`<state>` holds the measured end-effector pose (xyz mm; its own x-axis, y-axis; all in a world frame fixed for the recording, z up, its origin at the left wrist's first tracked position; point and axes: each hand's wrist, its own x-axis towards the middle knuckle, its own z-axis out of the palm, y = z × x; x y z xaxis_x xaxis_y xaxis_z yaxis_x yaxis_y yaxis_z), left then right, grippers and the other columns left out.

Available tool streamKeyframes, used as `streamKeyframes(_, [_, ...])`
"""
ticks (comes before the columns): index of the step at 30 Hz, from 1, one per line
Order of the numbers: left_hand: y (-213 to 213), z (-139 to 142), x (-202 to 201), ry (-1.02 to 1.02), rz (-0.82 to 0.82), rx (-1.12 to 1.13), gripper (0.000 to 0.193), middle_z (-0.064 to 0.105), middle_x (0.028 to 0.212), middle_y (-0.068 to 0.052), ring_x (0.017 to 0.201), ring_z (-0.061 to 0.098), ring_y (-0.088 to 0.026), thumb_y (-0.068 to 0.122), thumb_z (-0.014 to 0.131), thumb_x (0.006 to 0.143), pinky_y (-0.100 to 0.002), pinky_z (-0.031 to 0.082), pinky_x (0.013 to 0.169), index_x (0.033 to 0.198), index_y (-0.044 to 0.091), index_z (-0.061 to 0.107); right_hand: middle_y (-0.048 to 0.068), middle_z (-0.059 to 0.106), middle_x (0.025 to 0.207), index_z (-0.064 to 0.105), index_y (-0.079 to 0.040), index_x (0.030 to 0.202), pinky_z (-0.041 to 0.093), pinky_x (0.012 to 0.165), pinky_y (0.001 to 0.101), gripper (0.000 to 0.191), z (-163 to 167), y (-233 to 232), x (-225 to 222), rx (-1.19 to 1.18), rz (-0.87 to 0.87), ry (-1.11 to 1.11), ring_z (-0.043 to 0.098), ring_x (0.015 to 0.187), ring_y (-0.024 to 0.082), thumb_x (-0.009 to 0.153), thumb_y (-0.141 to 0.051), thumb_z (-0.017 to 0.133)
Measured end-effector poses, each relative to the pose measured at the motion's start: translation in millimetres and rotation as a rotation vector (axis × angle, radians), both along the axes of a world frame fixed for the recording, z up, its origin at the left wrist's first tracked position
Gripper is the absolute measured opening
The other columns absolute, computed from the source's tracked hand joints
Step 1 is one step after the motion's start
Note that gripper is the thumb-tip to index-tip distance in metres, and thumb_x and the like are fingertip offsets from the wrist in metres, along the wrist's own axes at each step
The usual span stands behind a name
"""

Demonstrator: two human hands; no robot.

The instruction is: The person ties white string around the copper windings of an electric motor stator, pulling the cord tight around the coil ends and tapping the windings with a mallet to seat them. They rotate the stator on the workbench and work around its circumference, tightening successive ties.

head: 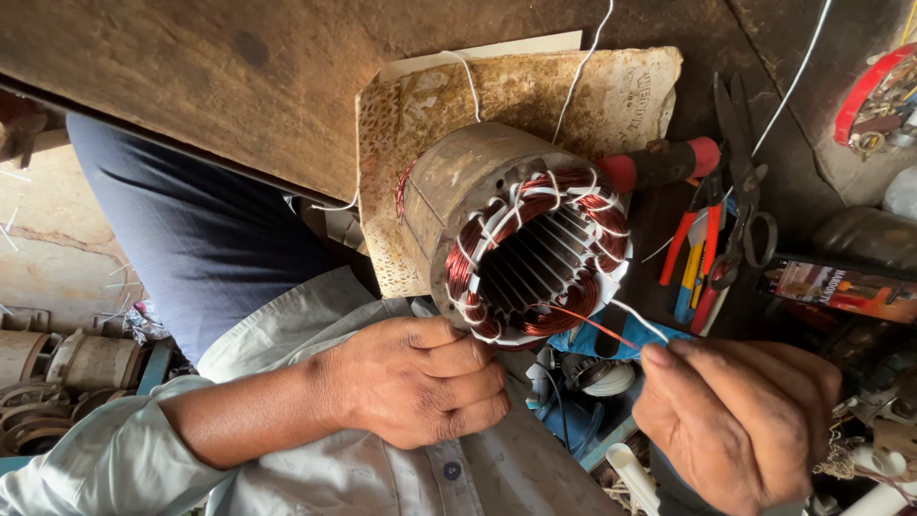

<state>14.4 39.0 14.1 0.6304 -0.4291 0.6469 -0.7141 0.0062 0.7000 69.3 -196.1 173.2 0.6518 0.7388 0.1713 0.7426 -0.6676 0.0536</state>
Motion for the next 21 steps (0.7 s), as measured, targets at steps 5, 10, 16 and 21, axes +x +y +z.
streamKeyframes(5, [3, 7, 4, -0.038, 0.047, 0.028, 0.02, 0.064, 0.106, -0.003, 0.099, 0.061, -0.019, 0.021, 0.062, 0.091, -0.031, 0.049, 0.086, 0.105, 0.009, 0.067, 0.008, 0.064, 0.087, 0.075, -0.006, 0.085, 0.052, 0.074, 0.0389, 0.007, 1, 19, 20, 0.046, -0.023, 0.108, 0.066, 0.081, 0.025, 0.083, 0.001, 0.077])
streamKeyframes(10, [7, 21, 1, -0.075, 0.136, 0.078, 0.013, 0.061, 0.102, -0.001, 0.099, 0.06, -0.021, 0.019, 0.065, 0.092, -0.033, 0.049, 0.086, 0.103, 0.012, 0.065, 0.013, 0.064, 0.097, 0.072, -0.007, 0.087, 0.052, 0.085, 0.0412, 0.007, 16, 39, 32, 0.025, -0.167, 0.328, 0.064, 0.095, 0.032, 0.09, -0.001, 0.074])
streamKeyframes(16, [8, 29, -6, -0.089, 0.212, 0.114, 0.014, 0.063, 0.102, -0.003, 0.099, 0.06, -0.022, 0.019, 0.068, 0.092, -0.034, 0.048, 0.082, 0.103, 0.01, 0.067, 0.011, 0.065, 0.102, 0.068, -0.002, 0.099, 0.049, 0.086, 0.0358, 0.014, 25, 29, 20, -0.087, -0.186, 0.344, 0.064, 0.098, 0.027, 0.108, -0.01, 0.075])
streamKeyframes(21, [6, 30, -13, -0.101, 0.261, 0.101, 0.016, 0.065, 0.104, -0.006, 0.102, 0.061, -0.025, 0.021, 0.073, 0.098, -0.037, 0.047, 0.082, 0.105, 0.007, 0.069, 0.011, 0.064, 0.103, 0.069, -0.004, 0.104, 0.047, 0.085, 0.0365, 0.015, 13, 20, 9, -0.072, -0.174, 0.184, 0.065, 0.098, 0.028, 0.115, -0.014, 0.072])
